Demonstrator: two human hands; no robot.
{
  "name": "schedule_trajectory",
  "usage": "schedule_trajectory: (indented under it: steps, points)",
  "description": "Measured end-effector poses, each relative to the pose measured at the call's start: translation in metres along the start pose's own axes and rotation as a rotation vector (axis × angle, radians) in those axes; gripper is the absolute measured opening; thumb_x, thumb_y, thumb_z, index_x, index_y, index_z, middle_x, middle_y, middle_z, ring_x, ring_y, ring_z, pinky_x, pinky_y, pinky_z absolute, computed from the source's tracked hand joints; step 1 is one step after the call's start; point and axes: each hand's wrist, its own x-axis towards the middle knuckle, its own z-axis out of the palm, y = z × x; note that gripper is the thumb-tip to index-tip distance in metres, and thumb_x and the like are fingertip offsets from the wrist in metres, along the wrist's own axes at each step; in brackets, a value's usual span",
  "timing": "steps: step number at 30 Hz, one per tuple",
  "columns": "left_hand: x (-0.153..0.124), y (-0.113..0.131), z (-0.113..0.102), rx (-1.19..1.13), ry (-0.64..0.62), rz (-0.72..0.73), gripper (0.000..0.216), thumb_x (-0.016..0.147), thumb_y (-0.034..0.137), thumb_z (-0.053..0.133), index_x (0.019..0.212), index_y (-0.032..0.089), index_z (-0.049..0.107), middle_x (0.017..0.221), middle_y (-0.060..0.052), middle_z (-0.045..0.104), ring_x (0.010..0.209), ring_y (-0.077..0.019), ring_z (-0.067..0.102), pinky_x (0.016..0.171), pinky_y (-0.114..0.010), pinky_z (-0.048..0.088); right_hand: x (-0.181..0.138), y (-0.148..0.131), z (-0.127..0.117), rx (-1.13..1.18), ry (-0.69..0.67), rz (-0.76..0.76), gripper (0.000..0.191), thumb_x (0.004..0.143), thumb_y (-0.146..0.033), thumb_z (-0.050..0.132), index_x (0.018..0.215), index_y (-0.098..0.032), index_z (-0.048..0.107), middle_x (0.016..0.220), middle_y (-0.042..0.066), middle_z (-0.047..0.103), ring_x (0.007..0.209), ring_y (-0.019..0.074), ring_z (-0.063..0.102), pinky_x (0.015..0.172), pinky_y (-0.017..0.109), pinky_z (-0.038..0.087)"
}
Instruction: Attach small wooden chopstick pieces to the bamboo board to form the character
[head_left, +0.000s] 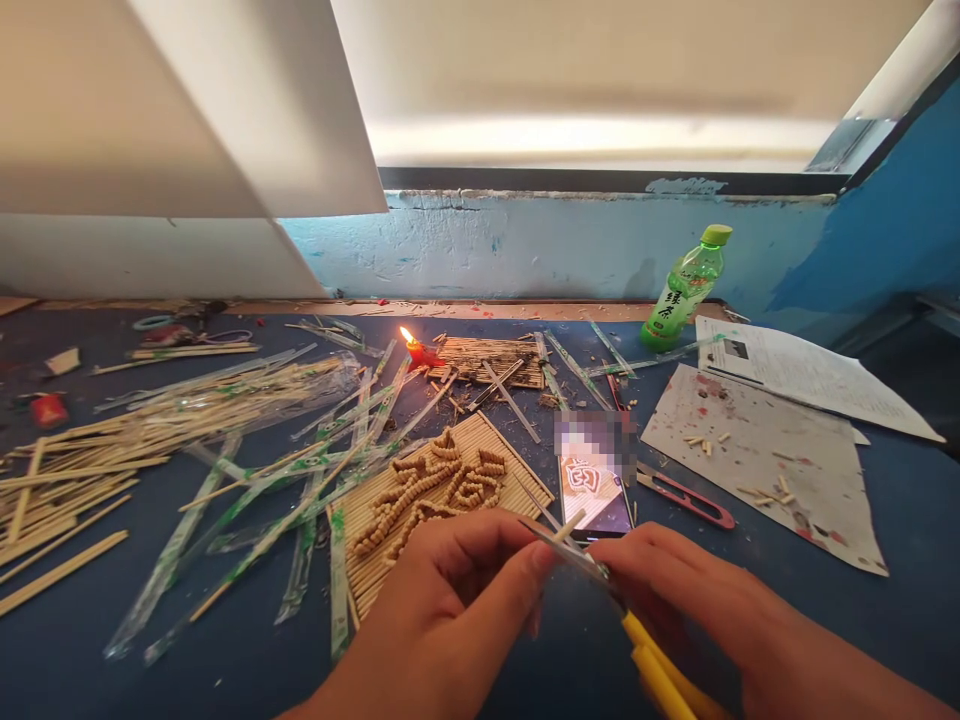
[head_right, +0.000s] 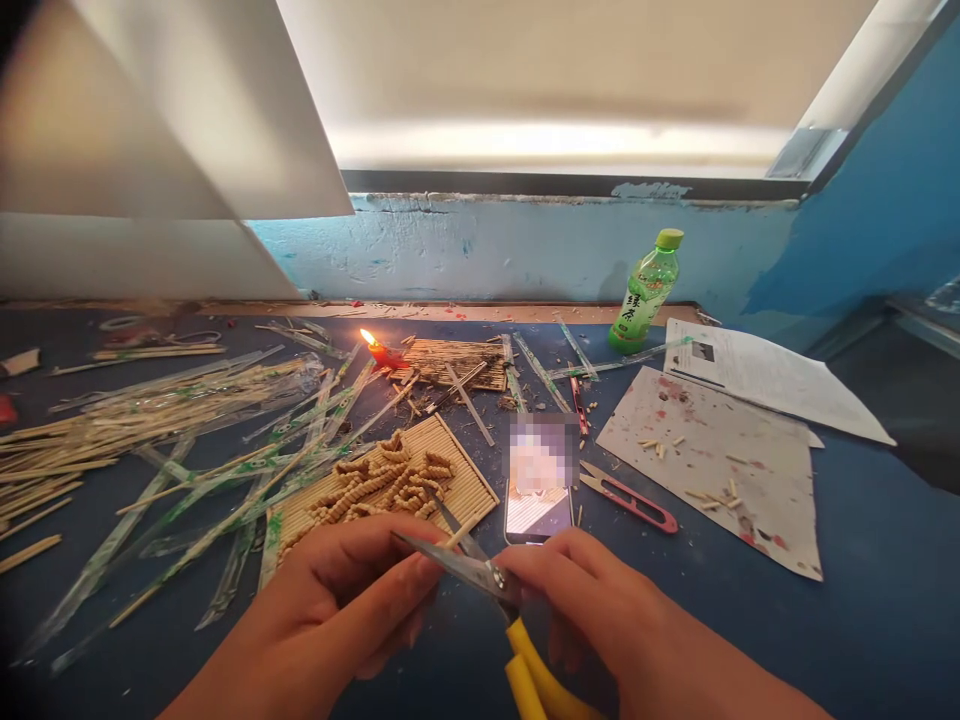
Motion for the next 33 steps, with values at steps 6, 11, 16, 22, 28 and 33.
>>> schedule_trajectory:
  steps: [6, 11, 16, 22, 28, 33]
  points:
    - [0.001, 0.002, 0.002, 0.034, 0.037, 0.004, 0.029, 0.089, 0.044, 0.064, 0.078, 0.018, 0.069, 0.062, 0.003, 0.055, 0.056, -0.0100, 0.044, 0.050, -0.021, 0.033, 0.003, -0.002, 0.001, -0.011, 0.087, -0.094, 0.057, 0.076, -0.030, 0.076, 0.132, -0.031, 0.064, 0.101, 0.006, 0.071, 0.076, 0.0188, 0.068, 0.061, 0.022, 0.058]
    - [0.000, 0.007, 0.003, 0.043, 0.047, 0.013, 0.030, 0.087, 0.043, 0.065, 0.072, 0.018, 0.069, 0.060, 0.003, 0.053, 0.056, -0.0110, 0.044, 0.051, -0.022, 0.034, 0.004, -0.004, 0.002, -0.051, 0.084, -0.101, 0.058, 0.075, -0.033, 0.076, 0.132, -0.030, 0.064, 0.099, 0.006, 0.071, 0.078, 0.0210, 0.070, 0.058, 0.022, 0.058]
    - [-0.001, 0.006, 0.001, 0.057, 0.036, 0.011, 0.030, 0.086, 0.042, 0.065, 0.071, 0.017, 0.070, 0.059, 0.002, 0.053, 0.056, -0.0115, 0.043, 0.052, -0.023, 0.033, 0.005, -0.011, -0.001, -0.069, 0.061, -0.087, 0.058, 0.077, -0.032, 0.075, 0.133, -0.031, 0.064, 0.102, 0.006, 0.072, 0.074, 0.0186, 0.069, 0.061, 0.023, 0.059]
    - [0.000, 0.000, 0.000, 0.058, 0.042, 0.006, 0.034, 0.090, 0.045, 0.061, 0.072, 0.018, 0.067, 0.060, 0.003, 0.049, 0.057, -0.0112, 0.040, 0.052, -0.023, 0.032, 0.009, -0.013, 0.000, -0.043, 0.042, -0.061, 0.061, 0.076, -0.034, 0.077, 0.134, -0.025, 0.064, 0.110, 0.009, 0.073, 0.090, 0.0227, 0.071, 0.081, 0.028, 0.060]
    - [-0.002, 0.003, -0.001, 0.065, 0.020, 0.041, 0.034, 0.092, 0.041, 0.060, 0.067, 0.019, 0.063, 0.060, 0.003, 0.047, 0.058, -0.0114, 0.041, 0.054, -0.022, 0.034, 0.012, -0.016, 0.003, -0.024, 0.064, -0.058, 0.049, 0.082, -0.030, 0.070, 0.131, -0.025, 0.065, 0.108, 0.009, 0.073, 0.098, 0.0253, 0.070, 0.086, 0.032, 0.058]
    - [-0.003, 0.009, -0.005, 0.153, 0.026, 0.032, 0.038, 0.093, 0.045, 0.058, 0.068, 0.019, 0.067, 0.061, 0.001, 0.052, 0.056, -0.0117, 0.043, 0.051, -0.022, 0.034, 0.011, -0.016, 0.004, -0.059, 0.052, -0.034, 0.043, 0.082, -0.029, 0.068, 0.125, -0.025, 0.067, 0.088, 0.005, 0.072, 0.076, 0.0197, 0.068, 0.071, 0.027, 0.059]
